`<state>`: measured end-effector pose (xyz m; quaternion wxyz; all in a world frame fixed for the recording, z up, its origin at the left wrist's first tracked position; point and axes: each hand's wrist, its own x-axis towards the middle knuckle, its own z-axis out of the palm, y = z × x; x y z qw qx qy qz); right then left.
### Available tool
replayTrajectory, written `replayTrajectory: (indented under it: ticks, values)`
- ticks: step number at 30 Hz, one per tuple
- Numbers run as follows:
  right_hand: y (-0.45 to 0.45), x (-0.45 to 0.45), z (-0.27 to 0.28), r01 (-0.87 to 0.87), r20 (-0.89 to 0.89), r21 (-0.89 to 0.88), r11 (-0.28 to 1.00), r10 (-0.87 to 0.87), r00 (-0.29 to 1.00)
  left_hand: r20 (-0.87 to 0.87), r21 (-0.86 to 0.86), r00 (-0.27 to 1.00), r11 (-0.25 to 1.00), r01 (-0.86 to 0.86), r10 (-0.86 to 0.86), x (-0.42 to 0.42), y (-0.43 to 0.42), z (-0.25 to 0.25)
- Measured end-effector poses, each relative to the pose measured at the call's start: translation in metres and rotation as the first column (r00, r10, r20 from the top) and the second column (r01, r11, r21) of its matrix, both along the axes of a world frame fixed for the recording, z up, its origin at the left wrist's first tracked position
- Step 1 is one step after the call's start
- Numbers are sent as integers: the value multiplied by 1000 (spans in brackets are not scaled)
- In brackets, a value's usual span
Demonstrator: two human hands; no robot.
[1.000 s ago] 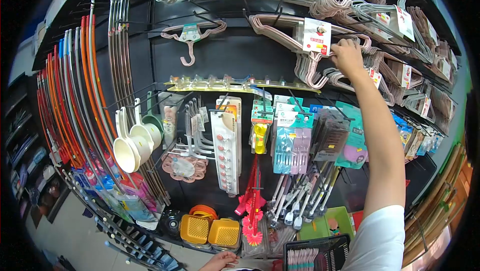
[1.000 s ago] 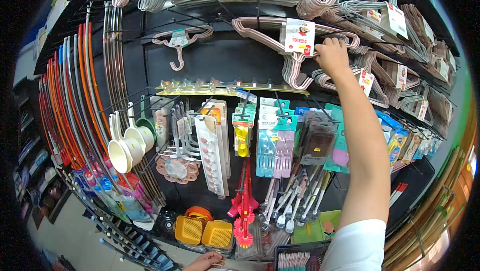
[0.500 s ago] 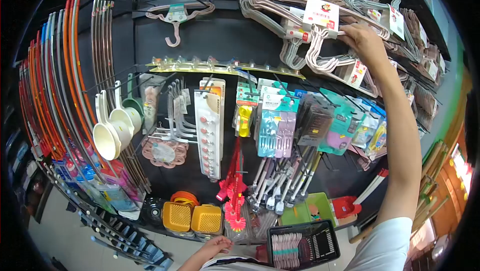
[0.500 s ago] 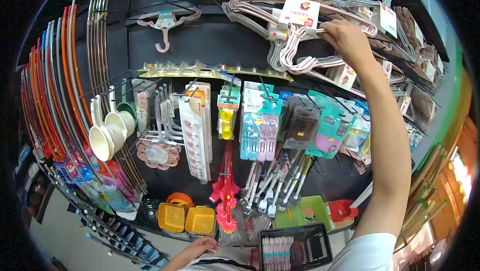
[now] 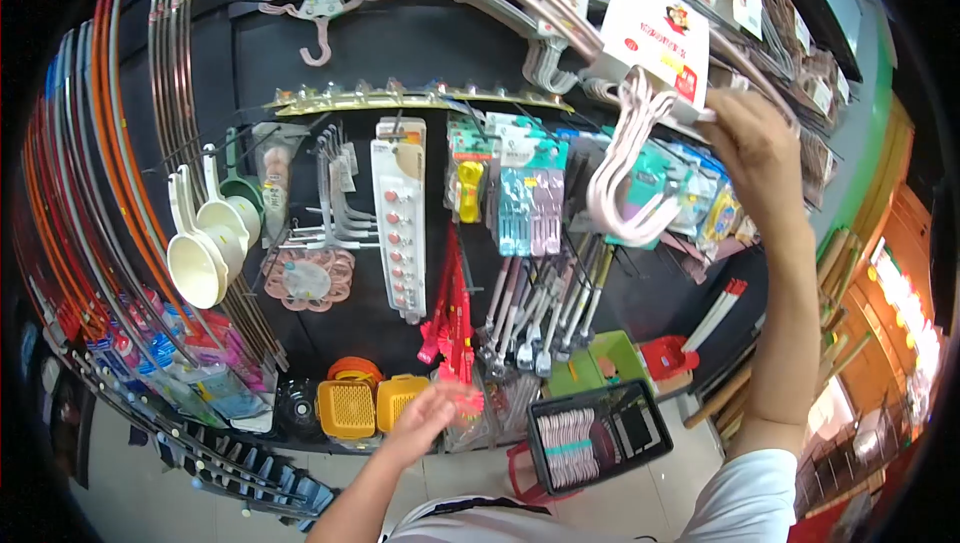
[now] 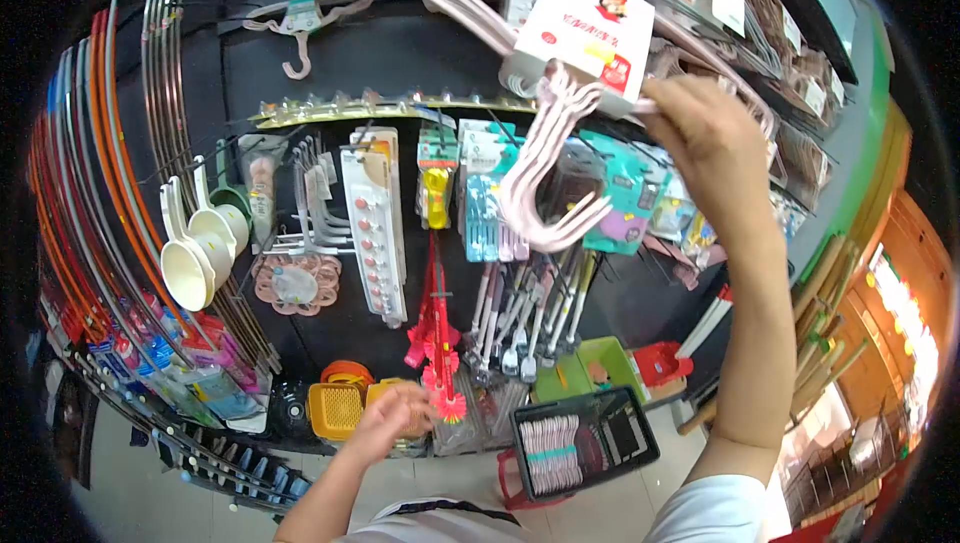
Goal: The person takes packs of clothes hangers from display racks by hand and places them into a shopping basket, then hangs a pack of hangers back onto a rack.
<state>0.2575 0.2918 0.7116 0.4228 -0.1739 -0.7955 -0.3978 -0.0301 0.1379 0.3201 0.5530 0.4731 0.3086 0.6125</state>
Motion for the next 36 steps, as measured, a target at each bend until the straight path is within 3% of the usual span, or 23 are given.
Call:
replayTrajectory:
  ticks: [2, 6, 8, 10, 12, 16, 18, 20, 22, 24, 25, 27, 31, 33, 36]
  values:
    - [-27, -3, -33, -73, -23, -231, 970, 70, 997, 69, 159, 997, 987, 24, -36, 2, 3, 30]
    - [-56, -5, -108, -242, -35, -500, 832, 259, 965, 227, 244, 974, 967, -76, 19, 14, 5, 79]
    - [-66, -4, -151, -321, -82, -626, 710, 350, 933, 281, 341, 960, 935, -100, 0, 18, 9, 85]
    - [-85, -2, -190, -277, -79, -773, 571, 346, 935, 368, 330, 930, 934, -135, 5, 22, 10, 81]
    - [-106, 3, -229, -239, -116, -895, 376, 322, 940, 441, 289, 897, 950, -121, -20, 28, 4, 68]
    - [-132, 19, -277, -189, -196, -981, -52, 309, 931, 603, 109, 797, 993, -42, -32, 47, -3, 29]
    - [-133, 33, -297, -208, -214, -977, -53, 321, 923, 630, -83, 774, 996, -11, 61, 58, -7, 0]
    - [-132, 50, -311, -126, -190, -963, -236, 271, 944, 617, -191, 773, 981, -36, 149, 77, -11, -8]
    - [-130, 66, -324, -160, -230, -948, -276, 243, 943, 582, -257, 793, 966, -31, 180, 93, -3, -8]
    - [-127, 81, -332, -259, -322, -878, -402, 97, 942, 595, -401, 771, 915, 40, 227, 107, 14, -29]
    - [-123, 90, -336, -257, -323, -874, -412, 98, 941, 529, -456, 818, 889, 48, 228, 115, 20, -37]
    - [-111, 110, -344, -137, -157, -900, -414, 14, 988, 485, -503, 839, 864, 40, 244, 143, 37, -44]
    - [-97, 167, -380, -206, -216, -877, -434, -28, 976, 446, -599, 870, 793, 114, 212, 186, 73, -97]
    - [-92, 199, -391, -144, -152, -970, -194, 26, 988, 424, -673, 878, 726, 143, 221, 207, 87, -108]
    - [-84, 247, -426, -96, -90, -979, -180, -42, 995, 330, -743, 901, 666, 64, 282, 239, 100, -123]
